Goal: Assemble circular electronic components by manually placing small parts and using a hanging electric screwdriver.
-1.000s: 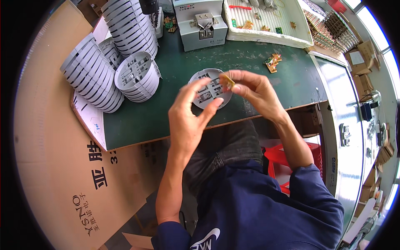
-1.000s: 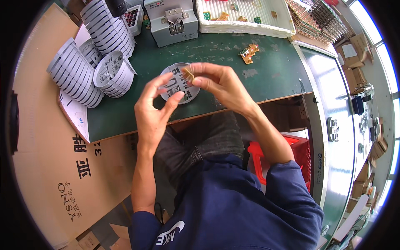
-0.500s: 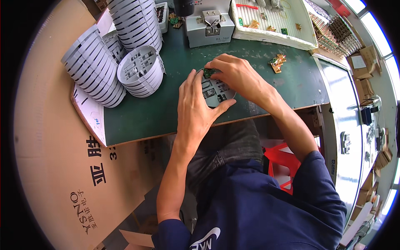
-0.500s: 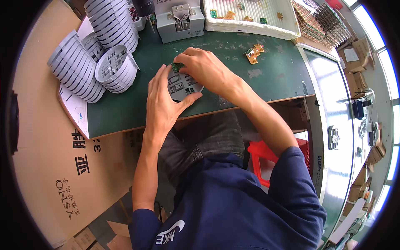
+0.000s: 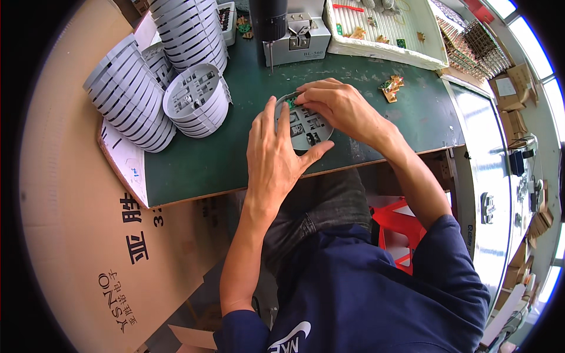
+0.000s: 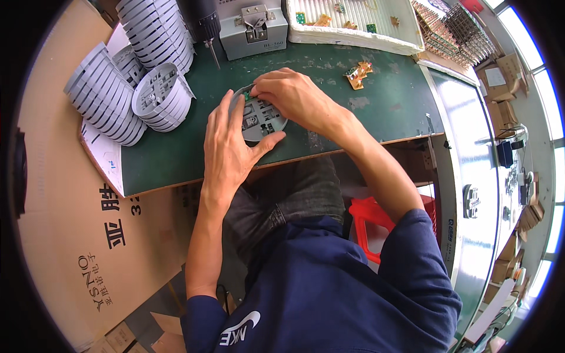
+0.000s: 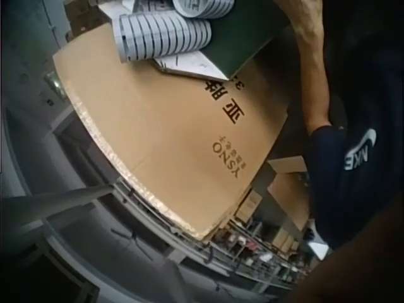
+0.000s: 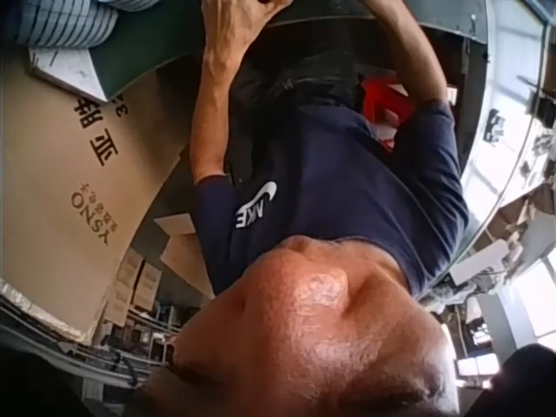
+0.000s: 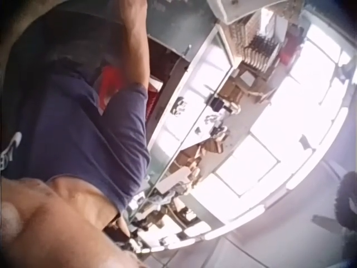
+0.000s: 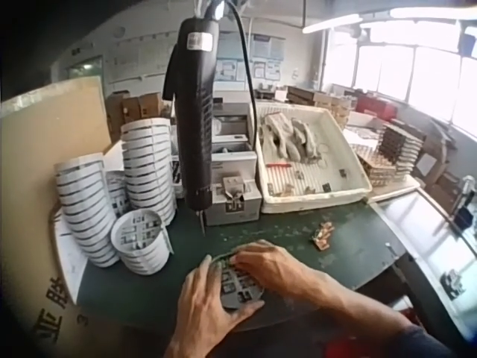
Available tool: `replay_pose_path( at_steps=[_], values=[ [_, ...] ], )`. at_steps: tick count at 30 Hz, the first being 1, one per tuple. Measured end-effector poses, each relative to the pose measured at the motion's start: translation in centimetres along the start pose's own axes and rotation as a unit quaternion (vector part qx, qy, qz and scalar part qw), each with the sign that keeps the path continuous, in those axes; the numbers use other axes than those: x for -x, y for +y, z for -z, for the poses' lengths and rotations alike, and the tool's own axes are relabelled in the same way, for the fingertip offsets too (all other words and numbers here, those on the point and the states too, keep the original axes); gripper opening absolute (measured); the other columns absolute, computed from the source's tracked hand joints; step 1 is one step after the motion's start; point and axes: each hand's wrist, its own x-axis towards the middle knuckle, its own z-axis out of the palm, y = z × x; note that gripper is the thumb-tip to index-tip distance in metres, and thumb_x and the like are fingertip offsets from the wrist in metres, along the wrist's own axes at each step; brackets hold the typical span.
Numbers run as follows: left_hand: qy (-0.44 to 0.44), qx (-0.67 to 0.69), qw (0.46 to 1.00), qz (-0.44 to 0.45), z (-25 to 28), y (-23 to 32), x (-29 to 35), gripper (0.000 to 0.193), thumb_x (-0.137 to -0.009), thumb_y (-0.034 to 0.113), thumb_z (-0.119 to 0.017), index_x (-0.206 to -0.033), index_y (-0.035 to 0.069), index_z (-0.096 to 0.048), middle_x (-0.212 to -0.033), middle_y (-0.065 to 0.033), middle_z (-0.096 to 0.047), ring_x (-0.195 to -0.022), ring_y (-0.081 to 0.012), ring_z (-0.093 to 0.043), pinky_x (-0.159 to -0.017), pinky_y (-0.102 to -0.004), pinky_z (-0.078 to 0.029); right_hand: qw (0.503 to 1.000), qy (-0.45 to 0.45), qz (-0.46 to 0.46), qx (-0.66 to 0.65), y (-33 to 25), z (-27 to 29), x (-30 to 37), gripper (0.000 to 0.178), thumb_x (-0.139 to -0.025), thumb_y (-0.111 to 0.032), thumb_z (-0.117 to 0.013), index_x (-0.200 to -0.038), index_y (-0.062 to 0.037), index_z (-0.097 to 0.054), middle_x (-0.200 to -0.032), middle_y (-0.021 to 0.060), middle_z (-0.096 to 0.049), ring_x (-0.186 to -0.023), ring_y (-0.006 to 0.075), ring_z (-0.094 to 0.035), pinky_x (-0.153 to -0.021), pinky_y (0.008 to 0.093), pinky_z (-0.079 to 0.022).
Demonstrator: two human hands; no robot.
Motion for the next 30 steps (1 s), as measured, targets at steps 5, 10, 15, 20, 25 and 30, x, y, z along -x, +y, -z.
replay_pose_path(
  at_steps=[5,10,15,20,25,30],
  values=[
    [0.012,-0.031,0.999,-0.016,-0.3,0.0,0.0,0.095,-0.079,0.066,-0.077,-0.132,-0.011,-0.057,-0.140,-0.0254,-0.053,-0.124,-0.0400,-0.054,-0.104,-0.0484,-0.047,0.974,0.171,-0.061,-0.132,-0.2,3.0,-4.2,0.037,-0.099,-0.017,-0.069,-0.132,-0.0018,-0.062,-0.125,0.0144,-0.071,-0.111,0.0202,-0.070,-0.093,0.0337,-0.055],
    [-0.007,-0.008,1.000,0.004,0.1,-0.5,0.3,0.093,-0.080,0.064,-0.076,-0.134,-0.009,-0.056,-0.145,-0.0225,-0.050,-0.130,-0.0390,-0.050,-0.108,-0.0493,-0.044,0.868,0.237,-0.068,-0.432,-4.9,6.5,-15.6,0.054,-0.100,-0.043,-0.067,-0.125,0.0038,-0.058,-0.110,0.0170,-0.068,-0.111,0.0191,-0.064,-0.100,0.0376,-0.051],
    [-0.023,0.020,1.000,0.002,0.0,0.0,0.0,0.092,-0.081,0.063,-0.077,-0.139,-0.005,-0.055,-0.148,-0.0207,-0.050,-0.132,-0.0380,-0.049,-0.110,-0.0478,-0.043,0.846,0.111,0.001,-0.521,-3.1,8.1,-19.5,0.063,-0.093,-0.046,-0.076,-0.121,0.0059,-0.057,-0.107,0.0159,-0.069,-0.100,0.0190,-0.070,-0.087,0.0319,-0.057],
    [-0.028,0.026,0.999,0.022,0.3,-0.4,0.2,0.093,-0.081,0.064,-0.077,-0.139,-0.005,-0.055,-0.148,-0.0204,-0.050,-0.132,-0.0374,-0.049,-0.111,-0.0472,-0.042,0.814,0.279,-0.063,-0.506,-2.4,7.7,-17.7,0.039,-0.095,-0.027,-0.070,-0.117,0.0001,-0.052,-0.088,0.0096,-0.068,-0.069,0.0152,-0.067,-0.055,0.0287,-0.054],
    [-0.041,0.031,0.998,0.026,0.4,-0.4,0.1,0.097,-0.081,0.067,-0.075,-0.138,-0.009,-0.054,-0.148,-0.0221,-0.047,-0.134,-0.0382,-0.047,-0.111,-0.0487,-0.042,0.864,0.369,-0.061,-0.336,0.2,7.9,-17.4,0.018,-0.093,-0.017,-0.067,-0.090,-0.0023,-0.057,-0.062,0.0013,-0.059,-0.051,0.0095,-0.055,-0.047,0.0271,-0.045],
    [-0.041,0.028,0.998,0.028,0.3,-0.1,-0.1,0.096,-0.080,0.066,-0.076,-0.139,-0.007,-0.054,-0.149,-0.0208,-0.048,-0.135,-0.0373,-0.047,-0.112,-0.0476,-0.041,0.881,0.360,-0.061,-0.302,1.5,6.9,-17.5,0.023,-0.089,-0.019,-0.070,-0.086,-0.0012,-0.056,-0.061,-0.0002,-0.055,-0.051,0.0093,-0.053,-0.047,0.0282,-0.044]
  ],
)
